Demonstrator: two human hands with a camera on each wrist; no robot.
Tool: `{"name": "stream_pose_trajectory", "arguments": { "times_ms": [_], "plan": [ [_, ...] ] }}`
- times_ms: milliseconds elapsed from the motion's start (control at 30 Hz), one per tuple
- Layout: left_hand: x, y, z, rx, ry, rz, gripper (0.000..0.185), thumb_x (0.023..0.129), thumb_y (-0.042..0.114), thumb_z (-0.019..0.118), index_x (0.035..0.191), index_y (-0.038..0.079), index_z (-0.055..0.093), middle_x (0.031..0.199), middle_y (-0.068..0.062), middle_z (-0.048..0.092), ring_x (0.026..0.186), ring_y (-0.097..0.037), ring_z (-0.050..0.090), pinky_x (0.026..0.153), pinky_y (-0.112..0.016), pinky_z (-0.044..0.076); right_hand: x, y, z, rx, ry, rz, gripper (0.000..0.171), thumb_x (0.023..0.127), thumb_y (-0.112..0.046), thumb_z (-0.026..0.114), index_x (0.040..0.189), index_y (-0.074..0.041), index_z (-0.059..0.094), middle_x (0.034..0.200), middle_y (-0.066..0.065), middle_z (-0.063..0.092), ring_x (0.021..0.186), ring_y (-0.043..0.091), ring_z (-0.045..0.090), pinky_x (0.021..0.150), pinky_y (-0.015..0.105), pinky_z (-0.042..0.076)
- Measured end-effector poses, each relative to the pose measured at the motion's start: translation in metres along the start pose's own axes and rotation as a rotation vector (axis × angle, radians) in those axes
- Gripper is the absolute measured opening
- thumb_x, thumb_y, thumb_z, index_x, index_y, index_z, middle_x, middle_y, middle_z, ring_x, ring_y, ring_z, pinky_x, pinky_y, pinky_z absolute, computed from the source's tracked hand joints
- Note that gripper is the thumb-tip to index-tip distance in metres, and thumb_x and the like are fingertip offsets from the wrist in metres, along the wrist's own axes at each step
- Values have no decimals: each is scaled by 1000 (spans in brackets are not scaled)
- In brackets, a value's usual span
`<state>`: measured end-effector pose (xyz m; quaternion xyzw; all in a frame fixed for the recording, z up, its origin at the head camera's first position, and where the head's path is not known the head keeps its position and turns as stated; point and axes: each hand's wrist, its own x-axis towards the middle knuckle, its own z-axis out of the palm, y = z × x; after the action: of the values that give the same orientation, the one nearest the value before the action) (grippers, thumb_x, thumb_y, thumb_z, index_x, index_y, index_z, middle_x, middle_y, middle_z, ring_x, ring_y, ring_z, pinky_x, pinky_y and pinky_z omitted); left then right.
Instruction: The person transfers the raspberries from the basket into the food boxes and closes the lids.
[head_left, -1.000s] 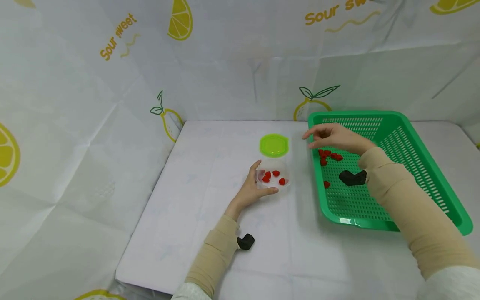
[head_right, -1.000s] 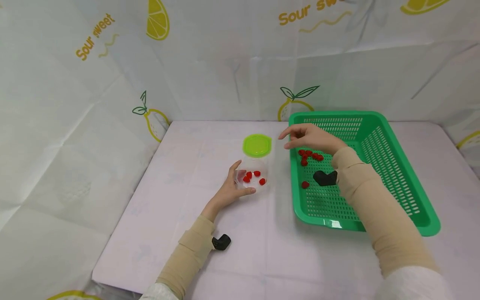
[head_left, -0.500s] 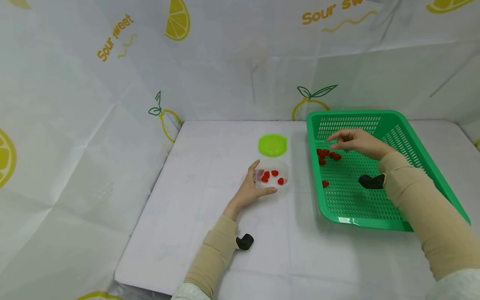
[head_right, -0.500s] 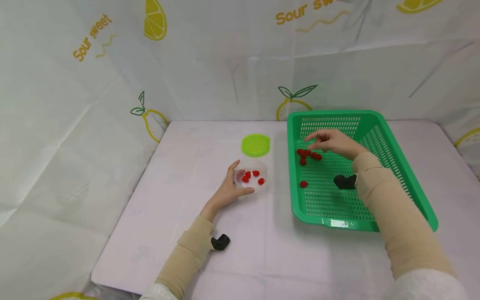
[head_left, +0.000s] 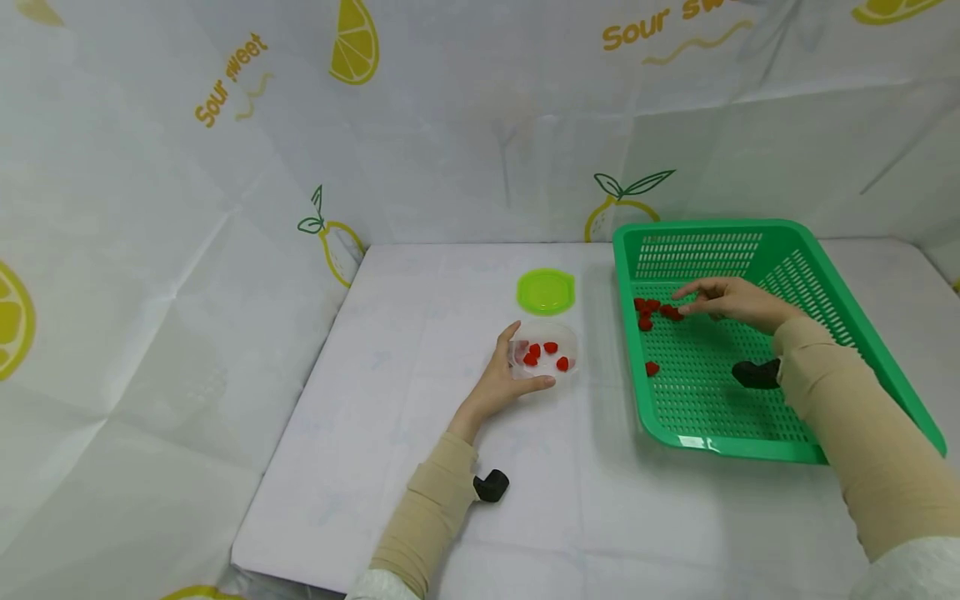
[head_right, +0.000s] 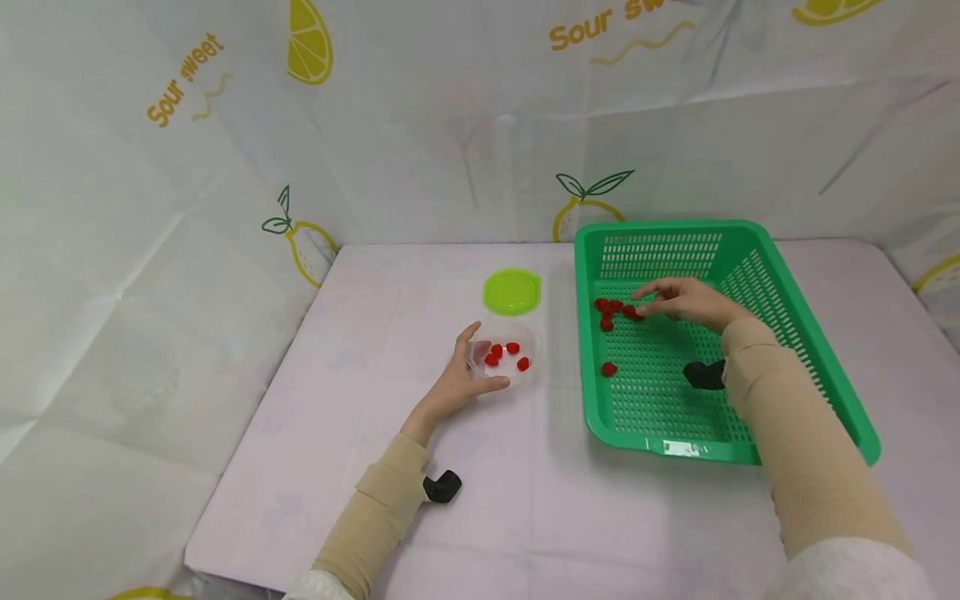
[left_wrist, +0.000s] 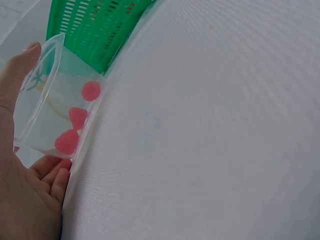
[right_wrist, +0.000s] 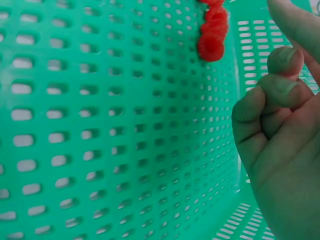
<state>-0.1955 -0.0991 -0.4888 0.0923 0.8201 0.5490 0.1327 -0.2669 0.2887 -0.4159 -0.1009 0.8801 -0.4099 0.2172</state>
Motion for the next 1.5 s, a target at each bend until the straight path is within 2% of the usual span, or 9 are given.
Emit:
{"name": "stream_pose_trajectory", "arguments": {
  "times_ms": [167, 300, 400, 533, 633, 767, 1000, 1233, 1500],
  "plan": [
    [0, 2, -1, -10, 5, -2, 99, 71, 45, 78, 141, 51, 8, 151, 2, 27, 140, -19, 25, 114, -48, 25, 5, 5, -1, -59, -2, 22, 53, 92, -39, 56, 132, -7, 47, 117, 6, 55, 103, 21, 51, 82, 35, 46],
    [0, 2, -3, -15, 9, -12, 99, 71, 44, 78, 141, 50, 8, 150, 2, 27, 140, -19, 25, 114, -48, 25, 12, 9, 2, -83, -17, 35, 58, 91, -41, 56, 135, -6, 43, 124, 17, 50, 100, 23, 50, 77, 35, 45],
    [0, 3, -3, -16, 9, -11, 100, 70, 44, 78, 141, 50, 8, 152, 2, 24, 141, -19, 24, 114, -48, 24, 16, 10, 4, -70, -34, 53, 60, 91, -40, 57, 137, -5, 40, 107, 12, 53, 83, 18, 46, 71, 33, 40],
    [0, 2, -2, -23, 8, -1, 100, 71, 43, 79, 142, 49, 8, 153, 2, 22, 141, -19, 24, 114, -48, 23, 16, 9, 7, -53, -60, 62, 60, 91, -37, 57, 137, -3, 38, 83, 5, 42, 67, 16, 38, 66, 34, 36],
    [0, 2, -1, -26, 5, 0, 100, 71, 42, 79, 142, 48, 8, 153, 1, 23, 141, -19, 24, 114, -48, 23, 17, 10, 8, -74, -64, 61, 60, 92, -39, 56, 135, -2, 39, 91, 8, 47, 72, 15, 42, 68, 32, 39],
    [0, 2, 0, -20, 0, -7, 101, 71, 43, 78, 142, 48, 8, 153, 1, 22, 141, -20, 24, 114, -49, 24, 17, 13, 10, -114, -49, 77, 59, 92, -41, 55, 133, -1, 41, 115, 15, 50, 87, 16, 49, 74, 31, 44],
    [1, 2, -1, -24, 2, -5, 101, 70, 44, 79, 142, 48, 7, 151, 2, 27, 141, -20, 25, 114, -48, 24, 23, 16, 12, -133, -31, 102, 55, 93, -40, 54, 129, 0, 42, 81, 3, 45, 71, 16, 42, 66, 33, 37],
    [1, 1, 0, -31, -10, -5, 101, 71, 42, 79, 142, 48, 8, 147, 2, 35, 139, -17, 28, 115, -46, 24, 22, 19, 13, -98, -32, 104, 52, 92, -35, 58, 127, 0, 41, 81, 1, 45, 67, 14, 40, 64, 32, 36],
    [1, 1, -1, -24, -4, -5, 101, 70, 44, 79, 141, 50, 7, 150, 2, 28, 141, -20, 25, 114, -48, 24, 21, 17, 13, -85, -30, 90, 50, 90, -33, 61, 123, -1, 42, 82, 2, 51, 67, 13, 42, 64, 32, 39]
  ]
}}
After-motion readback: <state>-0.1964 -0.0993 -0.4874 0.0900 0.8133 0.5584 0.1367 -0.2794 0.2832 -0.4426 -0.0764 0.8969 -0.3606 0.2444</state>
